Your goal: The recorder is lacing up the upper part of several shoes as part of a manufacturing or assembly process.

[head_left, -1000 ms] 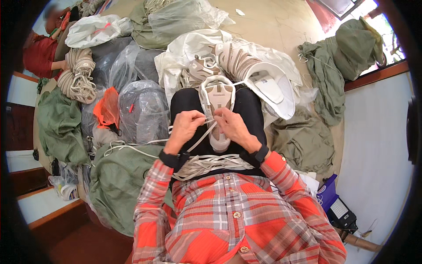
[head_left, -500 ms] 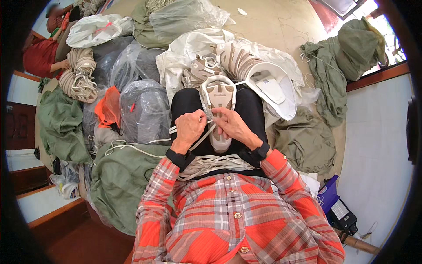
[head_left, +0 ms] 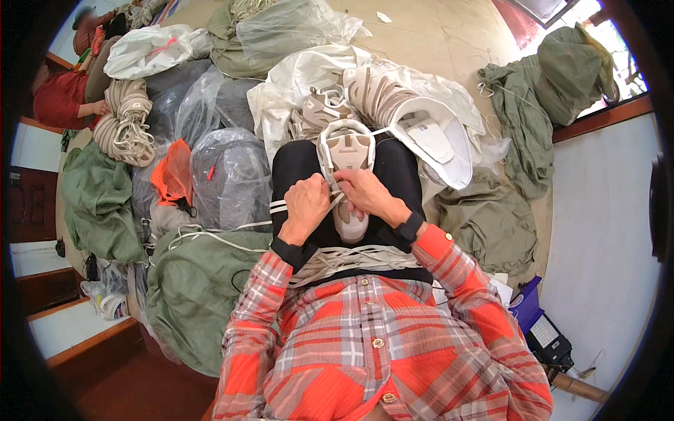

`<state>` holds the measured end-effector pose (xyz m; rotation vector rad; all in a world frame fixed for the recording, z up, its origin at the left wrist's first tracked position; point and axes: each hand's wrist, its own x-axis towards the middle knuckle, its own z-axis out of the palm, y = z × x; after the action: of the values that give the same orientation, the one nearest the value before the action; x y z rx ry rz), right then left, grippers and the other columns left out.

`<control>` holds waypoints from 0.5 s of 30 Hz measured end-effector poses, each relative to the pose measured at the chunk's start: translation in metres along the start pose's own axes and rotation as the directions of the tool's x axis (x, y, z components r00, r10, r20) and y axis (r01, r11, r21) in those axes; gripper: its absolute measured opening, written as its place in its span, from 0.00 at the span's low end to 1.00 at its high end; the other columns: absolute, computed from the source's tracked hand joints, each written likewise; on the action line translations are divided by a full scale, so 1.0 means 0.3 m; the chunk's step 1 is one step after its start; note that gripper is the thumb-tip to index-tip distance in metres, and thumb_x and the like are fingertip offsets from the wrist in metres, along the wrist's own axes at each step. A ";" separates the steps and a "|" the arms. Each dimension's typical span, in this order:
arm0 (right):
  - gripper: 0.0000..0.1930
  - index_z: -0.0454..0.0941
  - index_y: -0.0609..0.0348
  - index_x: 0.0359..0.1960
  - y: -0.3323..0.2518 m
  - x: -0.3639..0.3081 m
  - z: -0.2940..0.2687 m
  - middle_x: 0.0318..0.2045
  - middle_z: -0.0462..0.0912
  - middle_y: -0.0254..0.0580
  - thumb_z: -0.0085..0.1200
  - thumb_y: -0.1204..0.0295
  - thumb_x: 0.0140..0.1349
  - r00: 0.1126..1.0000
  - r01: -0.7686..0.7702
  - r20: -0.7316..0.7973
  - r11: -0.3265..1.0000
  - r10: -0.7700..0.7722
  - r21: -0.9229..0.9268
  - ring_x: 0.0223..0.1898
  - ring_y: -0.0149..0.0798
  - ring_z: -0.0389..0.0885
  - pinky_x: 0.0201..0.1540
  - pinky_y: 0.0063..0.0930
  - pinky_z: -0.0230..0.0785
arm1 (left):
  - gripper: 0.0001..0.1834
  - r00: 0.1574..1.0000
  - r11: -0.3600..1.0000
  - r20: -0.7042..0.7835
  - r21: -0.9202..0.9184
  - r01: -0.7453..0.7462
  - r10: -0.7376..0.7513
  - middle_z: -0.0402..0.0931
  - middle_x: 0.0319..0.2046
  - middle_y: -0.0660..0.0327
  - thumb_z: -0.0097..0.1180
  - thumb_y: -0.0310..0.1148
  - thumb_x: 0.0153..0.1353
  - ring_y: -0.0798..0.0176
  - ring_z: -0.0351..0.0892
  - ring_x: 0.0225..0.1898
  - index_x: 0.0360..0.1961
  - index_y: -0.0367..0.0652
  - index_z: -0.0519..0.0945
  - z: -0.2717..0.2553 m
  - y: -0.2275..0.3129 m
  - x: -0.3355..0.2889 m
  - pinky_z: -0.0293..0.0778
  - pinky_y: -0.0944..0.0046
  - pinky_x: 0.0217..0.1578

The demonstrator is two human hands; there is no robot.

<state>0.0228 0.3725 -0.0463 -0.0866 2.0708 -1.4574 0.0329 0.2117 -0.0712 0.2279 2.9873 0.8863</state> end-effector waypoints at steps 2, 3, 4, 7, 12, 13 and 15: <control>0.15 0.69 0.65 0.48 -0.021 0.008 -0.007 0.11 0.72 0.40 0.36 0.75 0.62 1.000 0.026 0.015 0.997 -0.025 -0.078 0.08 0.34 0.72 0.10 0.27 0.64 | 0.10 0.999 0.997 0.037 0.071 0.037 -0.040 0.76 0.20 0.48 0.50 0.34 0.56 0.44 0.77 0.25 0.24 0.40 0.76 0.008 0.013 0.003 0.71 0.50 0.26; 0.13 0.70 0.65 0.45 -0.037 0.008 -0.011 0.12 0.72 0.40 0.38 0.75 0.61 0.999 -0.007 0.031 0.993 0.011 -0.115 0.10 0.35 0.73 0.11 0.30 0.65 | 0.10 0.999 0.997 0.034 0.074 0.037 -0.040 0.76 0.20 0.48 0.50 0.34 0.56 0.44 0.77 0.25 0.24 0.40 0.76 0.005 0.015 0.004 0.71 0.50 0.26; 0.11 0.70 0.65 0.42 -0.048 0.010 -0.012 0.12 0.73 0.40 0.40 0.76 0.60 0.998 -0.039 0.047 0.988 0.047 -0.152 0.11 0.37 0.74 0.13 0.33 0.67 | 0.10 0.999 0.995 0.029 0.094 0.032 -0.035 0.76 0.21 0.49 0.50 0.34 0.56 0.45 0.77 0.26 0.24 0.40 0.75 0.001 0.016 0.002 0.71 0.50 0.26; 0.07 0.70 0.63 0.37 0.050 0.040 -0.022 0.14 0.74 0.42 0.45 0.76 0.56 0.760 0.429 0.026 0.471 -0.650 -0.770 0.17 0.39 0.77 0.19 0.38 0.69 | 0.10 0.999 0.989 -0.002 0.140 -0.048 0.048 0.76 0.22 0.50 0.50 0.34 0.57 0.45 0.76 0.27 0.23 0.40 0.75 -0.059 0.051 -0.027 0.71 0.51 0.26; 0.06 0.68 0.63 0.35 0.050 -0.109 -0.390 0.25 0.77 0.45 0.48 0.74 0.59 0.741 0.270 -0.629 0.962 -0.235 -0.041 0.25 0.38 0.79 0.22 0.31 0.72 | 0.10 0.934 0.367 0.313 -0.900 0.234 0.173 0.73 0.23 0.62 0.48 0.38 0.62 0.60 0.76 0.30 0.35 0.43 0.77 -0.399 -0.113 -0.157 0.69 0.56 0.38; 0.06 0.67 0.64 0.35 0.025 -0.151 -0.435 0.28 0.78 0.47 0.47 0.73 0.62 0.727 0.326 -0.684 0.903 -0.052 0.278 0.26 0.38 0.80 0.23 0.28 0.73 | 0.11 0.991 -0.266 0.045 -0.961 0.077 0.124 0.74 0.25 0.63 0.47 0.38 0.63 0.62 0.76 0.35 0.38 0.43 0.77 -0.418 -0.171 -0.205 0.67 0.54 0.45; 0.09 0.66 0.65 0.35 0.039 -0.151 -0.402 0.34 0.78 0.52 0.43 0.69 0.66 0.788 0.447 -0.607 0.774 -0.104 0.448 0.31 0.39 0.80 0.29 0.26 0.77 | 0.13 0.977 -0.425 -0.086 -0.890 -0.164 -0.197 0.75 0.32 0.60 0.45 0.35 0.64 0.61 0.75 0.40 0.47 0.42 0.74 -0.460 -0.124 -0.220 0.62 0.50 0.52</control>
<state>0.0024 0.4952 -0.0108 0.3145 1.9749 -2.5002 0.0853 0.0967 0.0225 -0.0459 0.8503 3.0899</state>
